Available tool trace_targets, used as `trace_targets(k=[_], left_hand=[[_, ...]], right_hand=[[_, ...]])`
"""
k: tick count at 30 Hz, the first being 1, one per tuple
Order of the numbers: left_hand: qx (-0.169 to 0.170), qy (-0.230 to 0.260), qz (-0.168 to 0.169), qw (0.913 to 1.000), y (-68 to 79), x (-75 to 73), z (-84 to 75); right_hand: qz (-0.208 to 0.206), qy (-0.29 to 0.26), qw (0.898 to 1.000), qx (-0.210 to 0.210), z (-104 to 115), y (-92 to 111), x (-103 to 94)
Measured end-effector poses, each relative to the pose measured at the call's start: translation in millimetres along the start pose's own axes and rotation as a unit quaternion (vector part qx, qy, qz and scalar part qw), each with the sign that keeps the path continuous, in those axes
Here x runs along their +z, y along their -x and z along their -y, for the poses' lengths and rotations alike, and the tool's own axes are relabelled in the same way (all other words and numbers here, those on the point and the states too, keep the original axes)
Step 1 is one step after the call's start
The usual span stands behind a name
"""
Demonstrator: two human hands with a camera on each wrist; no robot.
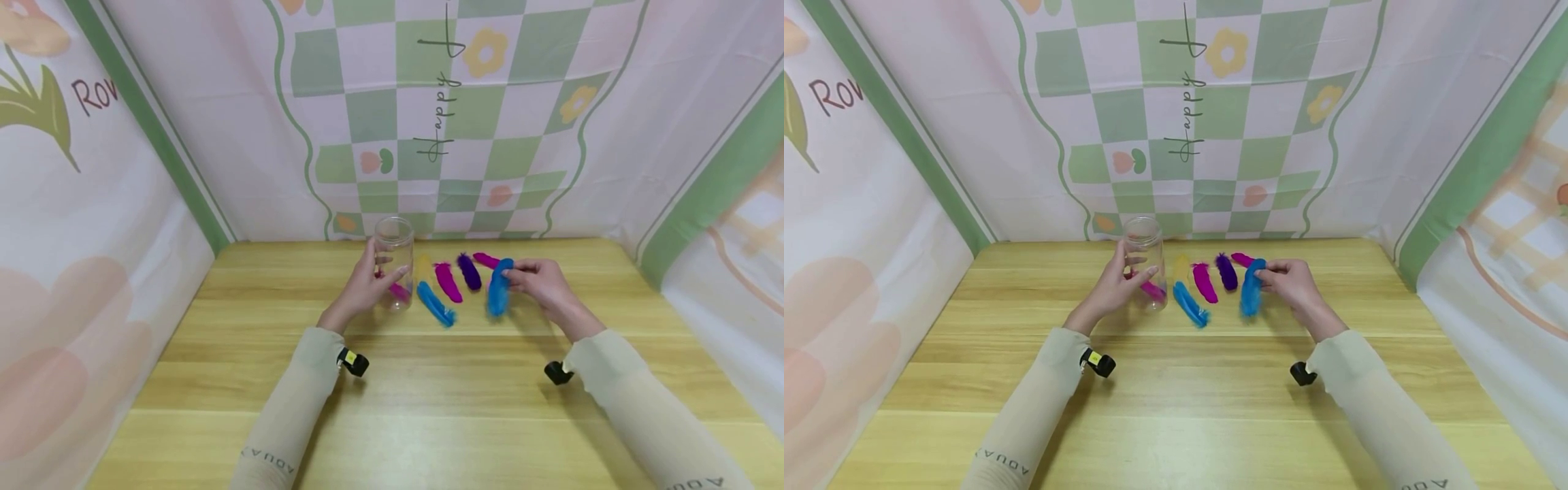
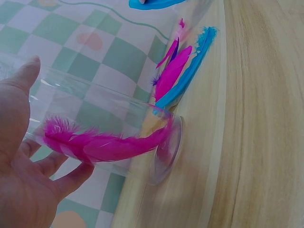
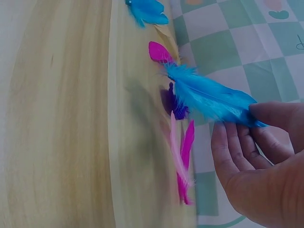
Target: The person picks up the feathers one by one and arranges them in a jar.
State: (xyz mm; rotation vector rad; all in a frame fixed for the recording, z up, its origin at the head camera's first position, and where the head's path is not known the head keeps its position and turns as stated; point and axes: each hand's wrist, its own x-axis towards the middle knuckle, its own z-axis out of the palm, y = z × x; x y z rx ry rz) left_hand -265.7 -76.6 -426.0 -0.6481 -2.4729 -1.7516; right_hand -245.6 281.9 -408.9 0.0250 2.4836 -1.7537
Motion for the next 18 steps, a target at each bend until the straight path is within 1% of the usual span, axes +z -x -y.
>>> trace_targets(k=[18], left_hand=[[-0.004, 0.002, 0.001, 1.0000, -0.3, -0.3, 1.0]], right_hand=[[0.006, -0.010, 1.000, -0.015, 15, -5, -0.9]])
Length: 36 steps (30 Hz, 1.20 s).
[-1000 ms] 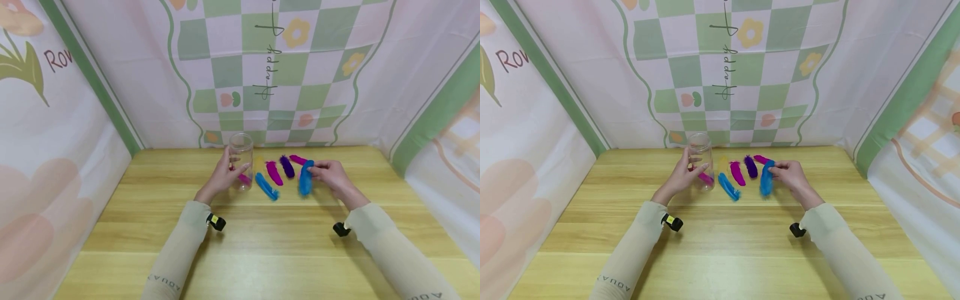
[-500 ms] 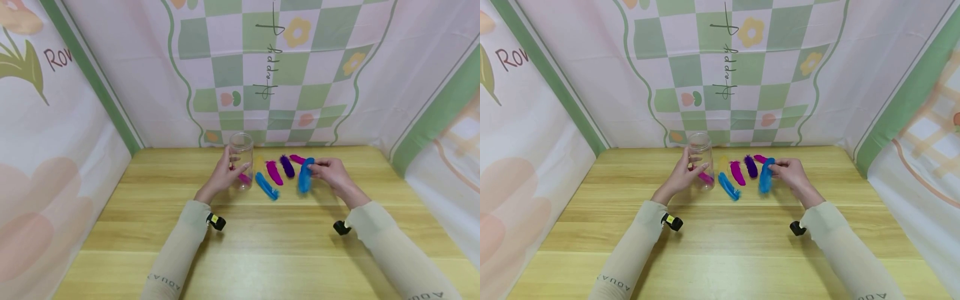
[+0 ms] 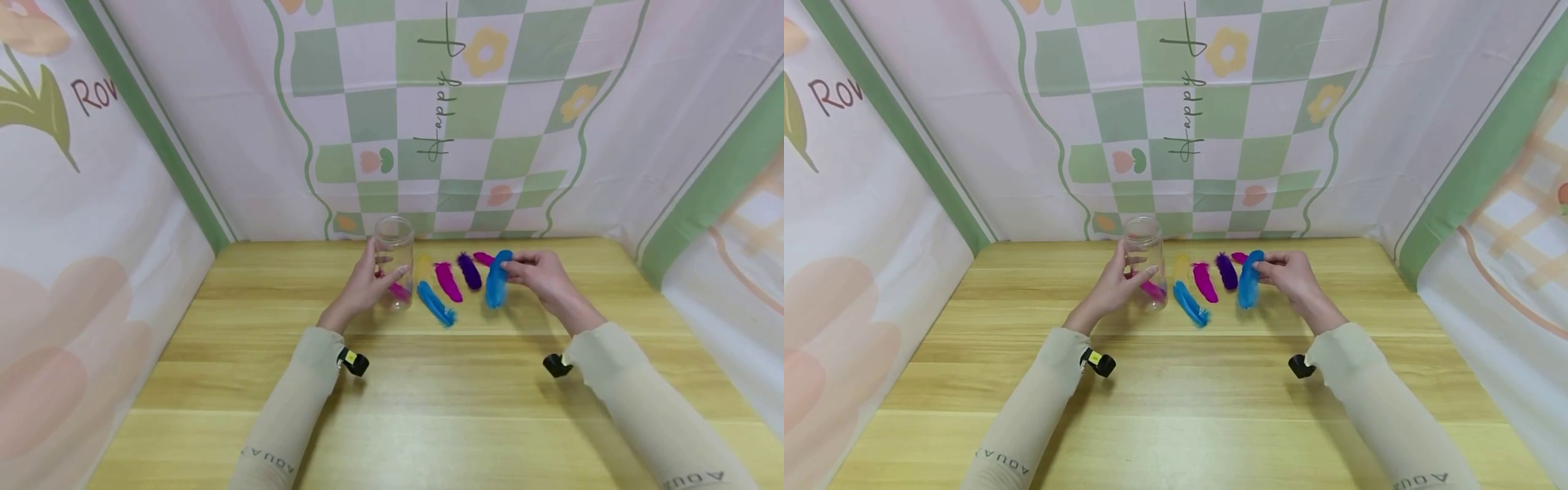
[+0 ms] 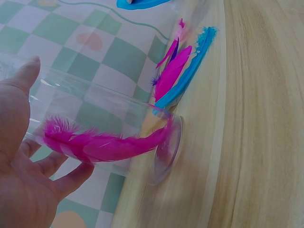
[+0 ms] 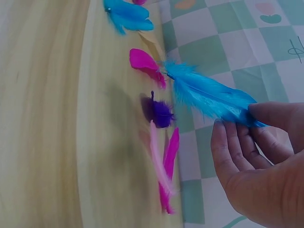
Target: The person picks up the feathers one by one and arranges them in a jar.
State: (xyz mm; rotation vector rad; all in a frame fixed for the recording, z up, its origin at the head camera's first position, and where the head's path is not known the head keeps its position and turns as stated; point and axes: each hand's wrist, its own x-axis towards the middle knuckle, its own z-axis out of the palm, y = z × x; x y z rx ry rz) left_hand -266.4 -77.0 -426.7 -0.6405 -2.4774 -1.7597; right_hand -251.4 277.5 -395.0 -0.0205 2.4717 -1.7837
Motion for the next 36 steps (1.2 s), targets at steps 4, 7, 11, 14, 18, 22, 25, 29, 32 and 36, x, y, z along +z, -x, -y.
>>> trace_targets(k=[4, 7, 11, 14, 18, 22, 25, 29, 32, 36], left_hand=[[0.001, -0.001, 0.001, 1.0000, 0.1, 0.0, -0.1], [0.000, 0.000, 0.001, 1.0000, 0.2, 0.0, 0.3], [0.002, 0.000, 0.002, 1.0000, 0.1, -0.1, 0.9], [0.004, -0.001, 0.003, 1.0000, 0.0, -0.2, 1.0], [0.004, 0.000, 0.004, 1.0000, 0.3, -0.3, 0.1], [0.005, -0.001, 0.004, 1.0000, 0.1, -0.4, -1.5], [0.004, 0.000, 0.004, 1.0000, -0.3, -0.6, -2.4], [0.004, 0.001, 0.004, 1.0000, -0.7, -0.6, -2.5], [0.004, 0.000, 0.005, 1.0000, -0.7, -0.5, -1.9], [0.005, -0.001, 0.006, 1.0000, -0.2, -0.7, -1.5]], right_hand=[[0.001, -0.001, 1.000, 0.001, 5, 0, 0.5], [-0.002, 0.000, 1.000, 0.004, 10, 0, 0.7], [-0.004, -0.002, 1.000, 0.003, 14, -1, 0.3], [-0.001, -0.007, 1.000, 0.000, 15, -3, -0.6], [0.000, -0.007, 1.000, 0.001, 18, -4, -2.0], [-0.006, 0.008, 1.000, -0.002, 22, -5, -2.1], [-0.009, 0.018, 1.000, -0.009, 26, -5, -1.6], [-0.010, 0.021, 1.000, -0.014, 30, -4, -0.7], [-0.010, 0.024, 1.000, -0.017, 32, -2, -0.1], [-0.008, 0.032, 0.999, -0.022, 34, -1, 0.1]])
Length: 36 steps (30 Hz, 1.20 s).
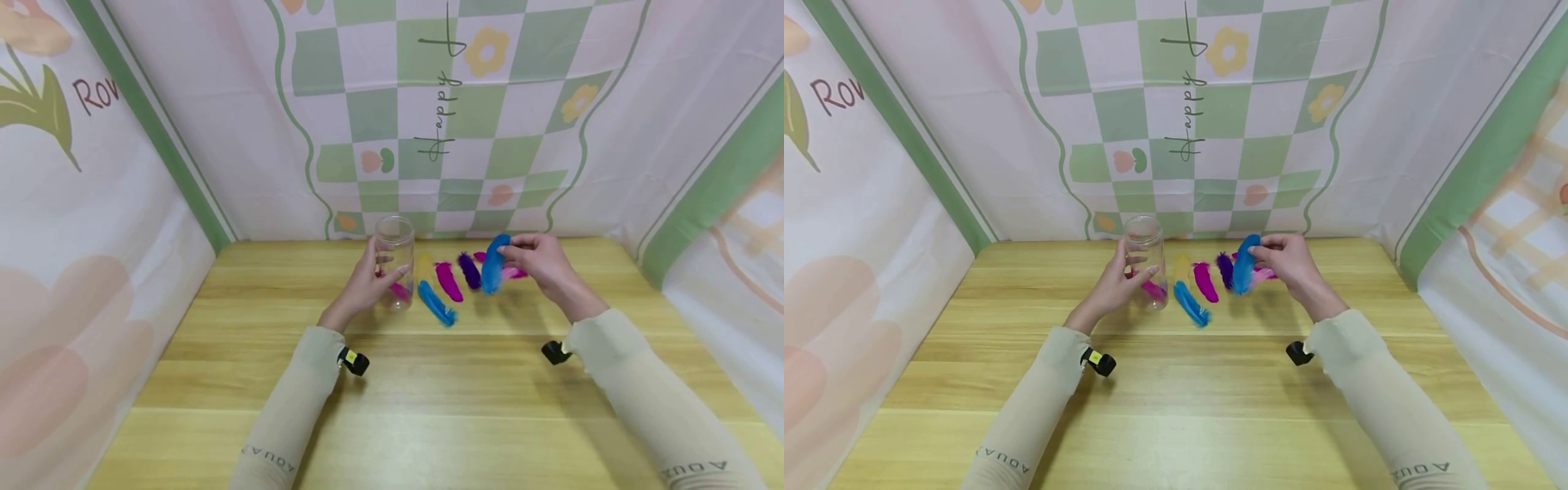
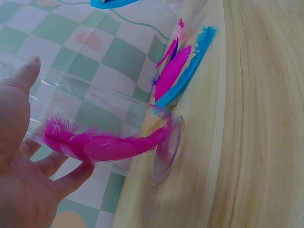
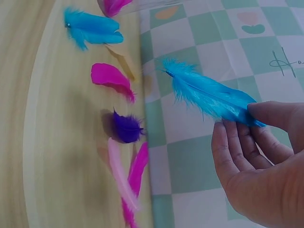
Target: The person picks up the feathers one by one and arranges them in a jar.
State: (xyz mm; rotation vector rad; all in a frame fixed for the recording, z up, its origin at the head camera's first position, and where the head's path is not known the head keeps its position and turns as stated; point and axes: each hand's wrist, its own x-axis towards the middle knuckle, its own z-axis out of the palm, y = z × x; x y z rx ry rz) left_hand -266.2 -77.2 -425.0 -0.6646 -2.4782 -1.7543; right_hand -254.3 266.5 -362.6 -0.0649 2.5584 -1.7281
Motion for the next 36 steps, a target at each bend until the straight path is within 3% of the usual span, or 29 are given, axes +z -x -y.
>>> trace_targets(k=[36], left_hand=[[-0.006, 0.008, -0.003, 0.9999, 0.8, 0.3, -0.1]], right_hand=[[-0.001, 0.012, 1.000, 0.001, 20, 0, 0.0]])
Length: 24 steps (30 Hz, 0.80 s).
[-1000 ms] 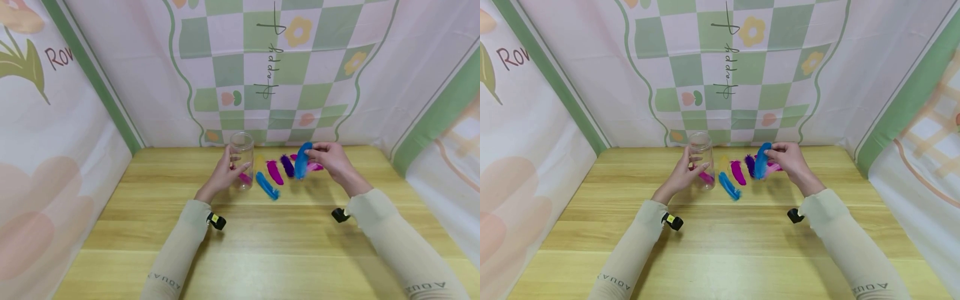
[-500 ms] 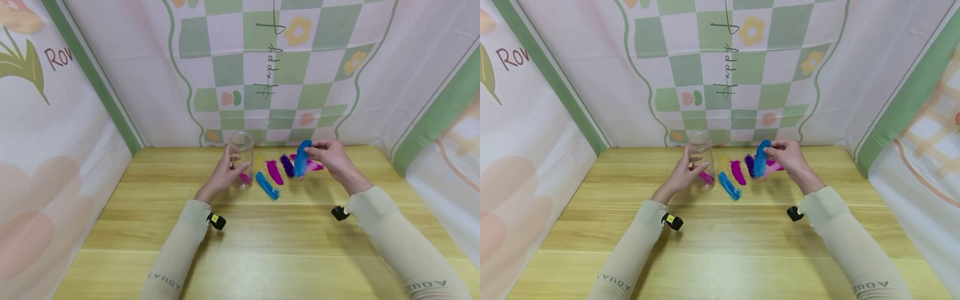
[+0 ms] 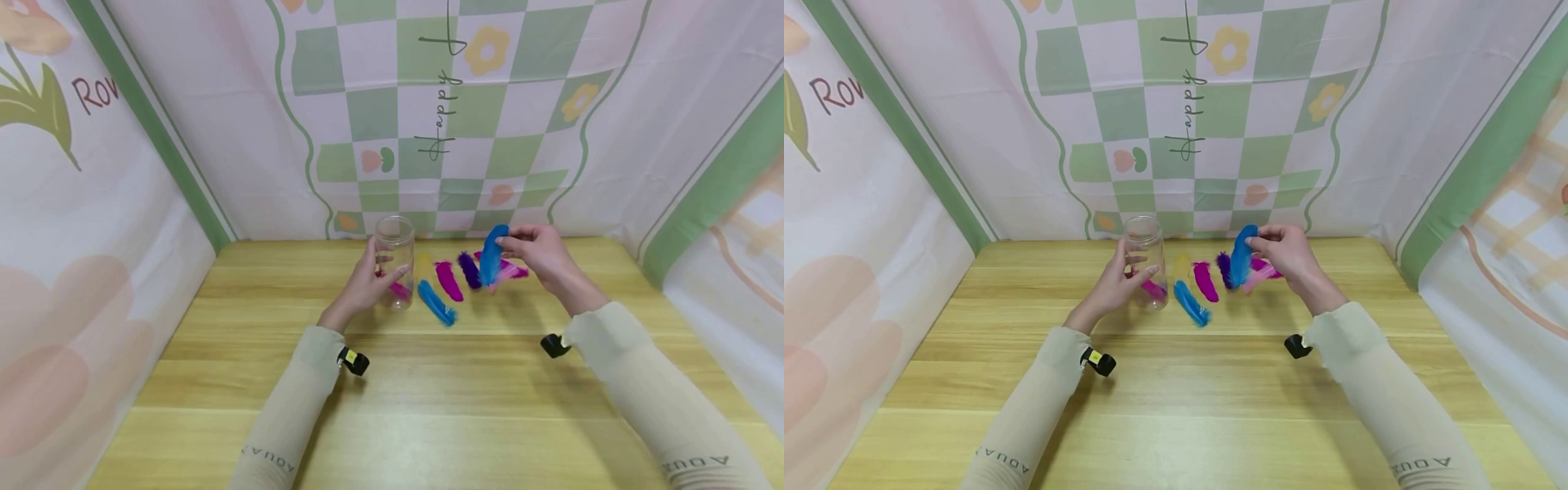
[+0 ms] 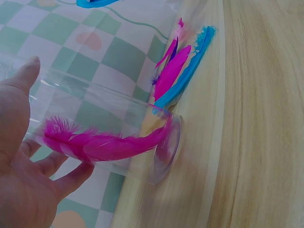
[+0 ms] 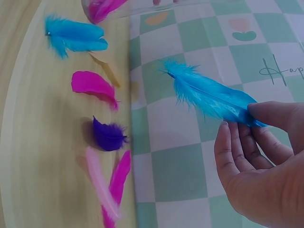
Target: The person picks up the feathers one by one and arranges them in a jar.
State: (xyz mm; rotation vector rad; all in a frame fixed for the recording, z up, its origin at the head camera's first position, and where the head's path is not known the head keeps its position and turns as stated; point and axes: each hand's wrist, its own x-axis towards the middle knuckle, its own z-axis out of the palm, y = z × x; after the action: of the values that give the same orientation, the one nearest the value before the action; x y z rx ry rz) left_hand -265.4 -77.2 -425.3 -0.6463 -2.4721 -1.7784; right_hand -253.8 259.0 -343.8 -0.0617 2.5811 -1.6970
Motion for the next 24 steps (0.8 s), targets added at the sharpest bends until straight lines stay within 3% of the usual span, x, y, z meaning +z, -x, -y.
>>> trace_targets(k=[24], left_hand=[[-0.001, -0.007, 0.002, 1.0000, 0.0, 0.1, -0.7]], right_hand=[[-0.003, 0.012, 1.000, -0.012, 12, -5, 1.9]])
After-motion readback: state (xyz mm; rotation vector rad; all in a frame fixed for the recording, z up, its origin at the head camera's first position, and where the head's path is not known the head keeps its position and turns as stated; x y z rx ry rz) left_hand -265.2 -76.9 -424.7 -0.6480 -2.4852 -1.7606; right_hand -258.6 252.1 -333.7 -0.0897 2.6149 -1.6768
